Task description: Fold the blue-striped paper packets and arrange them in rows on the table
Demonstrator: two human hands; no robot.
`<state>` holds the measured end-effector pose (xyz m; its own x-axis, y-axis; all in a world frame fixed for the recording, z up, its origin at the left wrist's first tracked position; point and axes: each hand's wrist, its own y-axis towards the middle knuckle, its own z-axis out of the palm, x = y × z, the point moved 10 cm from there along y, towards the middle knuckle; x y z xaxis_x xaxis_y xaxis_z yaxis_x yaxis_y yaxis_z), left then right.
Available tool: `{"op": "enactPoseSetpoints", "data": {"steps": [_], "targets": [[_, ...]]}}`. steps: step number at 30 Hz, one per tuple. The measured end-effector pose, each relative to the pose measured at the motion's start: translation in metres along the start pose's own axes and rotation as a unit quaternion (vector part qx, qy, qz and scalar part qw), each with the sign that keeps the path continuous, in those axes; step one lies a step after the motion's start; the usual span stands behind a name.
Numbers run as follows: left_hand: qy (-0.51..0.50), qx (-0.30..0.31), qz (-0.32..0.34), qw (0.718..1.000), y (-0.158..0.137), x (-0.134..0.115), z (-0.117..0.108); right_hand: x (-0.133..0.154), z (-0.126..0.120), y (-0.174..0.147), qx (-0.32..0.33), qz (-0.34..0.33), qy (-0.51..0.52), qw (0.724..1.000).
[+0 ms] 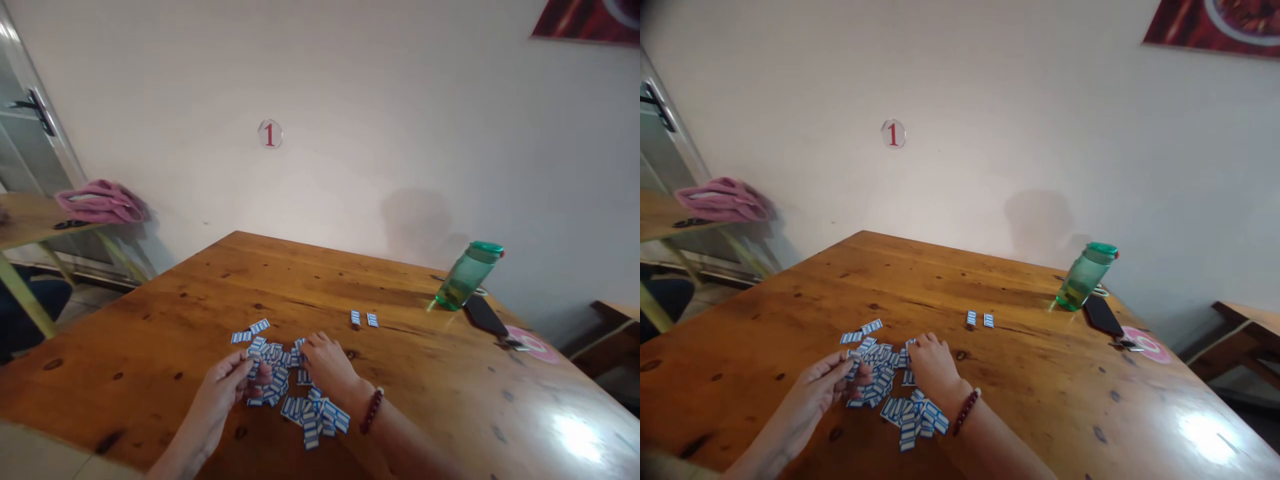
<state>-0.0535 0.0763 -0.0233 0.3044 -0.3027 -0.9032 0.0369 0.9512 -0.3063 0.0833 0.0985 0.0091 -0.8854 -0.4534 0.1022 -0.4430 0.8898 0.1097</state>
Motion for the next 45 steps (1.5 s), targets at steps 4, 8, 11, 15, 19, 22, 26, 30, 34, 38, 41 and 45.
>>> {"op": "enactPoseSetpoints", "data": {"steps": [4, 8, 11, 15, 19, 22, 26, 30, 34, 38, 41, 45], "targets": [[-0.062, 0.021, -0.006, 0.998, 0.005, 0.002, 0.017, -0.017, -0.019, -0.006, -0.049, 0.029, 0.12, 0.991], [-0.12, 0.027, -0.012, 0.992, 0.019, 0.004, 0.048, -0.062, -0.033, -0.016, -0.134, 0.115, 0.403, 0.898], [-0.171, 0.034, -0.039, 0.984, 0.034, 0.012, 0.078, -0.099, -0.022, -0.032, -0.176, 0.195, 0.604, 0.752], [-0.191, 0.069, -0.102, 0.974, 0.051, 0.032, 0.125, -0.135, -0.002, -0.054, -0.242, 0.273, 0.709, 0.603], [-0.152, 0.082, -0.096, 0.98, 0.061, 0.047, 0.146, -0.146, 0.004, -0.059, -0.278, 0.261, 0.716, 0.584], [-0.099, 0.1, -0.046, 0.989, 0.066, 0.047, 0.148, -0.145, 0.003, -0.063, -0.293, 0.253, 0.703, 0.597], [0.009, 0.114, 0.023, 0.993, 0.07, 0.04, 0.147, -0.134, -0.004, -0.065, -0.292, 0.237, 0.698, 0.61], [0.027, 0.105, 0.002, 0.994, 0.069, 0.046, 0.145, -0.124, -0.009, -0.064, -0.281, 0.225, 0.679, 0.64], [0.0, 0.134, -0.006, 0.991, 0.063, 0.045, 0.152, -0.13, -0.011, -0.069, -0.317, 0.243, 0.605, 0.689], [-0.032, 0.181, -0.023, 0.983, 0.054, 0.042, 0.163, -0.134, -0.011, -0.071, -0.322, 0.247, 0.556, 0.726], [-0.011, 0.192, -0.02, 0.981, 0.052, 0.042, 0.165, -0.133, -0.013, -0.071, -0.316, 0.246, 0.545, 0.737], [0.073, 0.189, 0.001, 0.979, 0.052, 0.042, 0.164, -0.128, -0.018, -0.071, -0.317, 0.241, 0.533, 0.746]]}}
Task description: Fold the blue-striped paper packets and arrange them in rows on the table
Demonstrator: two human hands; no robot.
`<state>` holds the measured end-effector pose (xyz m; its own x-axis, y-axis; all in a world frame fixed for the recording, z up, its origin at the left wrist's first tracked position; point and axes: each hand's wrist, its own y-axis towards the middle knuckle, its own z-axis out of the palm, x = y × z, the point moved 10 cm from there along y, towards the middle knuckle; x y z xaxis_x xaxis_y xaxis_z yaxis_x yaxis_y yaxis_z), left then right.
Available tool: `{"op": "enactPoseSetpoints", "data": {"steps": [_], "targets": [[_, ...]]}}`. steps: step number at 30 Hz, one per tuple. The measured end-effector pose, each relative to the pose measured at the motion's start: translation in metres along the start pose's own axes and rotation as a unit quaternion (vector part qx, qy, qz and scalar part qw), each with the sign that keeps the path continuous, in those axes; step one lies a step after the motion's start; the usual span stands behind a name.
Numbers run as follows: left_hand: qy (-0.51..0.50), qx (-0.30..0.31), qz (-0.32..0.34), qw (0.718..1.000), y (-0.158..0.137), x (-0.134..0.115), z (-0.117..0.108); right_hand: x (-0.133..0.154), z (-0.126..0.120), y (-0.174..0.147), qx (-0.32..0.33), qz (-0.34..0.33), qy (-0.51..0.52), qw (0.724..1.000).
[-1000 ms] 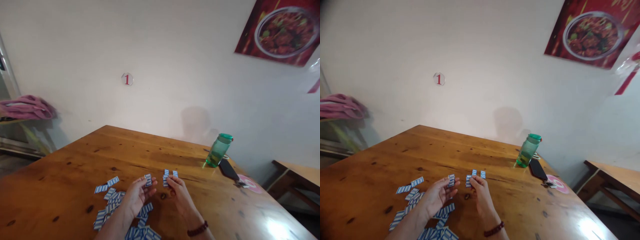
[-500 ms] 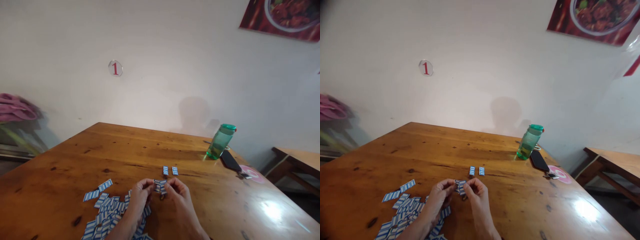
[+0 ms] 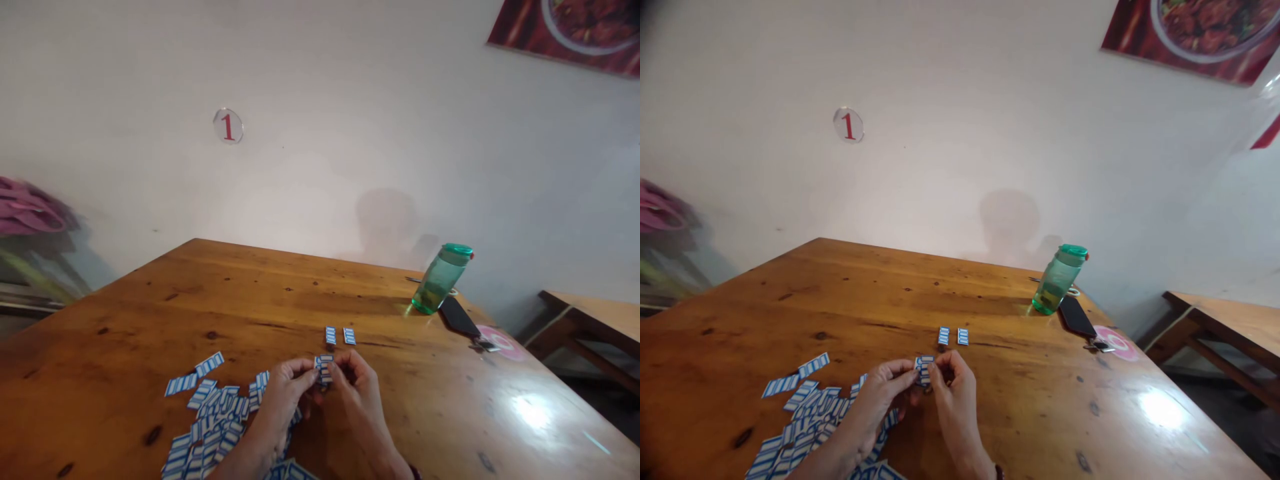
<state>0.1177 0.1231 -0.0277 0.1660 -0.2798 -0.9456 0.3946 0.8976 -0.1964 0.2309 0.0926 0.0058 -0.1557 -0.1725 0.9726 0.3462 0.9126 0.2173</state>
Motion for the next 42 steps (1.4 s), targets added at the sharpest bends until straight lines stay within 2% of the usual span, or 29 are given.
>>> {"op": "enactPoseSetpoints", "data": {"steps": [3, 8, 14, 17, 19, 25, 31, 42], "targets": [[0.051, -0.011, -0.012, 0.999, -0.001, 0.002, -0.002, 0.0, -0.001, 0.0, -0.005, -0.002, -0.009, 1.0], [0.042, 0.01, 0.003, 0.999, 0.001, 0.005, 0.004, 0.0, -0.006, 0.001, -0.023, -0.01, -0.007, 1.0], [0.022, -0.076, 0.029, 0.996, 0.002, 0.0, -0.016, 0.002, -0.005, 0.001, -0.014, 0.006, 0.041, 0.999], [0.014, -0.098, 0.032, 0.995, 0.0, -0.005, -0.02, 0.001, 0.002, -0.001, 0.02, 0.019, 0.06, 0.998], [0.015, -0.088, 0.021, 0.996, -0.001, -0.005, -0.018, 0.0, 0.006, -0.001, 0.034, 0.018, 0.049, 0.998], [-0.001, -0.027, 0.004, 1.0, -0.004, -0.002, -0.001, -0.011, 0.003, 0.001, 0.008, 0.027, 0.032, 0.999], [0.006, -0.026, 0.008, 1.0, 0.001, 0.003, -0.002, -0.006, 0.0, 0.001, -0.007, 0.009, 0.013, 1.0], [0.063, -0.041, 0.018, 0.997, 0.001, 0.001, -0.007, 0.001, 0.003, 0.0, 0.015, 0.002, -0.005, 1.0]]}}
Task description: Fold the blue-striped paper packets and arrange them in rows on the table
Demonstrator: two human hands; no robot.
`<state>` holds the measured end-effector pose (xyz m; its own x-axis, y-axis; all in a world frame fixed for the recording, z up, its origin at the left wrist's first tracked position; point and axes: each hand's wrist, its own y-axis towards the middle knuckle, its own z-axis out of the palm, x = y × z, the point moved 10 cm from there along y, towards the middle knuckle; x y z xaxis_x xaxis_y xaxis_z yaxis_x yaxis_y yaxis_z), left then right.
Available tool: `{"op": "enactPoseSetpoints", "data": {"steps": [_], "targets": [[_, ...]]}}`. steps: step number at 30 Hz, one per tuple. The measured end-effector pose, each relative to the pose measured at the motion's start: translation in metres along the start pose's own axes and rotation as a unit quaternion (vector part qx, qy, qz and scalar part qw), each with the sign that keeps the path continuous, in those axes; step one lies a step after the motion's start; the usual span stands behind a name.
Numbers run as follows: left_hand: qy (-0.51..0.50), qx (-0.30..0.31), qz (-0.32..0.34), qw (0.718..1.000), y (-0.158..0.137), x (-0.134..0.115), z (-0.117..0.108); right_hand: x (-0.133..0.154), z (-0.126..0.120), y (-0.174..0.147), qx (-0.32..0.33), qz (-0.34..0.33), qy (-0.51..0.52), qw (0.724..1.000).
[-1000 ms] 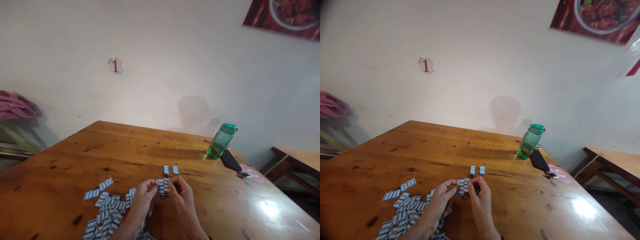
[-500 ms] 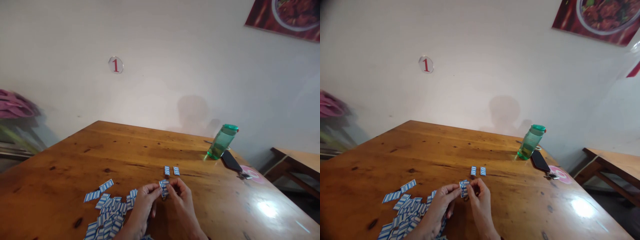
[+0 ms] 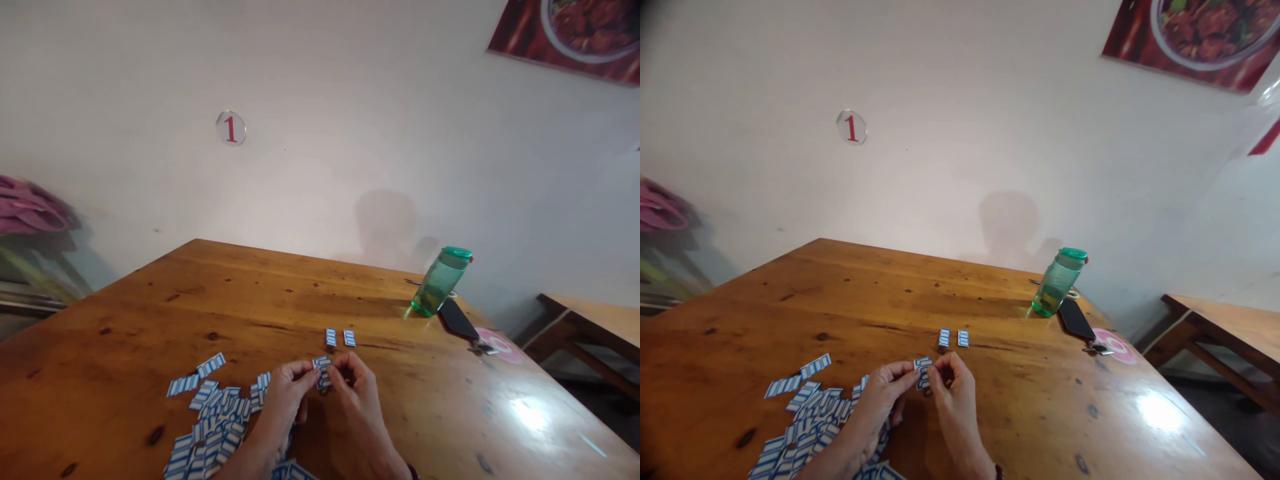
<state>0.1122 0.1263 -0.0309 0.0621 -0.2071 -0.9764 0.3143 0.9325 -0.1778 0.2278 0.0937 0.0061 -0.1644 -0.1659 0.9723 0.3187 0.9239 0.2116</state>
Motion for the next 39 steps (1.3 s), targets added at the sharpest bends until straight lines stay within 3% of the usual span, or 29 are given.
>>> {"op": "enactPoseSetpoints", "data": {"steps": [19, 25, 29, 32, 36, 39], "targets": [[-0.016, -0.002, 0.017, 1.0, -0.003, -0.009, 0.0, -0.001, 0.002, -0.001, 0.016, -0.011, -0.017, 1.0], [-0.127, -0.104, 0.065, 0.984, -0.006, -0.04, -0.051, 0.004, 0.006, -0.004, 0.016, -0.018, -0.019, 1.0], [-0.248, -0.142, 0.095, 0.953, -0.012, -0.05, -0.084, 0.008, 0.043, -0.021, 0.154, -0.021, -0.075, 0.985], [-0.335, -0.136, 0.079, 0.929, -0.013, -0.047, -0.093, 0.011, 0.067, -0.036, 0.236, -0.053, -0.155, 0.958], [-0.383, -0.116, 0.077, 0.913, -0.014, -0.052, -0.102, 0.015, 0.07, -0.038, 0.219, -0.103, -0.243, 0.94], [-0.459, -0.066, 0.097, 0.881, -0.014, -0.063, -0.107, 0.017, 0.071, -0.037, 0.219, -0.118, -0.289, 0.924]]}}
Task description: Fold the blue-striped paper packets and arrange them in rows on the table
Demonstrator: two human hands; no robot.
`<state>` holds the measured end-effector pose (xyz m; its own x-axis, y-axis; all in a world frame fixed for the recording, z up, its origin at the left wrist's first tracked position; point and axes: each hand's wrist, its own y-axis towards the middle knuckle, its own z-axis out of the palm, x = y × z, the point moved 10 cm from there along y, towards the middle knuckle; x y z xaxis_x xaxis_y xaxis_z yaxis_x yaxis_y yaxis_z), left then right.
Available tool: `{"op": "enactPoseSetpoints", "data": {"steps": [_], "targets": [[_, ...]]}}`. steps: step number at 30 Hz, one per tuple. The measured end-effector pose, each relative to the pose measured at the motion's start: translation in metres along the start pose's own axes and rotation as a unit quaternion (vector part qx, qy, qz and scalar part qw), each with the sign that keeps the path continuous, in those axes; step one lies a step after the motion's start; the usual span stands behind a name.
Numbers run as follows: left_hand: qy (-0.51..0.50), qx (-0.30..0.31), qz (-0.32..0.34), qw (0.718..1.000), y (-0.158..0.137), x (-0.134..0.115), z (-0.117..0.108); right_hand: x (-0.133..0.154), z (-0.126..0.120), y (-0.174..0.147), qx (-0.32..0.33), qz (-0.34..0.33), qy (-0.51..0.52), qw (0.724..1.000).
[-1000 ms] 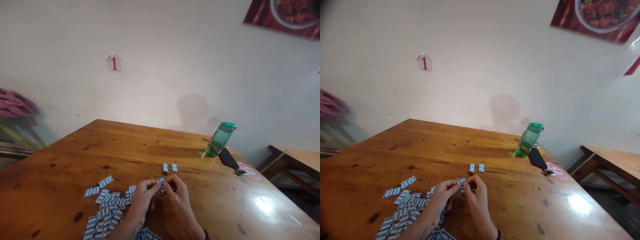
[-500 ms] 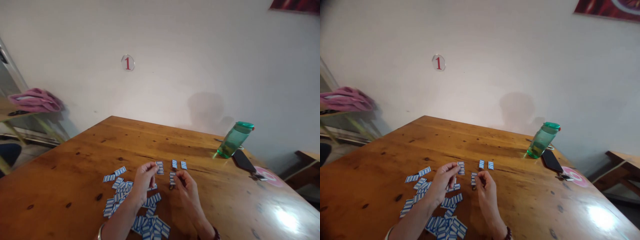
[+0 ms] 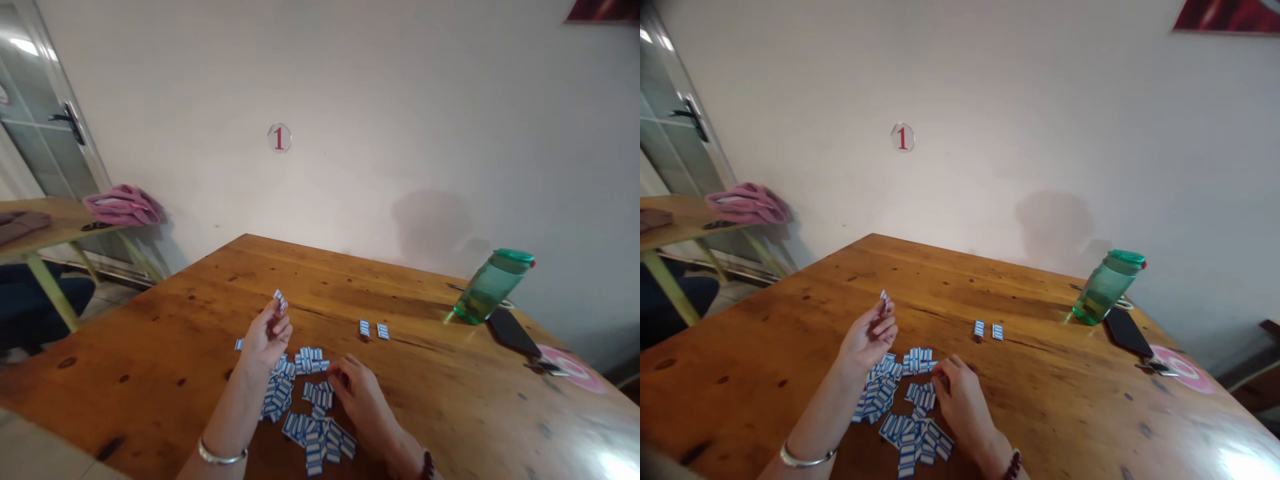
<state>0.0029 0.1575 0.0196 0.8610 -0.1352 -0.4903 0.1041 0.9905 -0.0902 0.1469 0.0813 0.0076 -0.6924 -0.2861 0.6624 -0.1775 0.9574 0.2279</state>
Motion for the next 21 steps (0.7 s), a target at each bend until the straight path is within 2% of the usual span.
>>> {"op": "enactPoseSetpoints", "data": {"steps": [3, 7, 12, 16, 21], "targets": [[-0.068, 0.045, 0.006, 0.997, 0.0, -0.01, 0.006, 0.014, 0.008, 0.002, 0.044, -0.042, -0.075, 0.995], [-0.11, 0.078, 0.009, 0.991, -0.002, -0.016, 0.01, 0.033, 0.03, 0.003, 0.123, -0.093, -0.198, 0.968], [-0.145, 0.118, 0.036, 0.982, -0.006, -0.029, 0.016, 0.052, 0.054, 0.009, 0.155, -0.147, -0.255, 0.943], [-0.159, 0.126, 0.039, 0.978, -0.008, -0.033, 0.018, 0.045, 0.059, 0.015, 0.152, -0.113, -0.271, 0.944], [-0.163, 0.122, 0.046, 0.978, -0.011, -0.036, 0.02, 0.039, 0.05, 0.015, 0.128, -0.078, -0.26, 0.954]]}}
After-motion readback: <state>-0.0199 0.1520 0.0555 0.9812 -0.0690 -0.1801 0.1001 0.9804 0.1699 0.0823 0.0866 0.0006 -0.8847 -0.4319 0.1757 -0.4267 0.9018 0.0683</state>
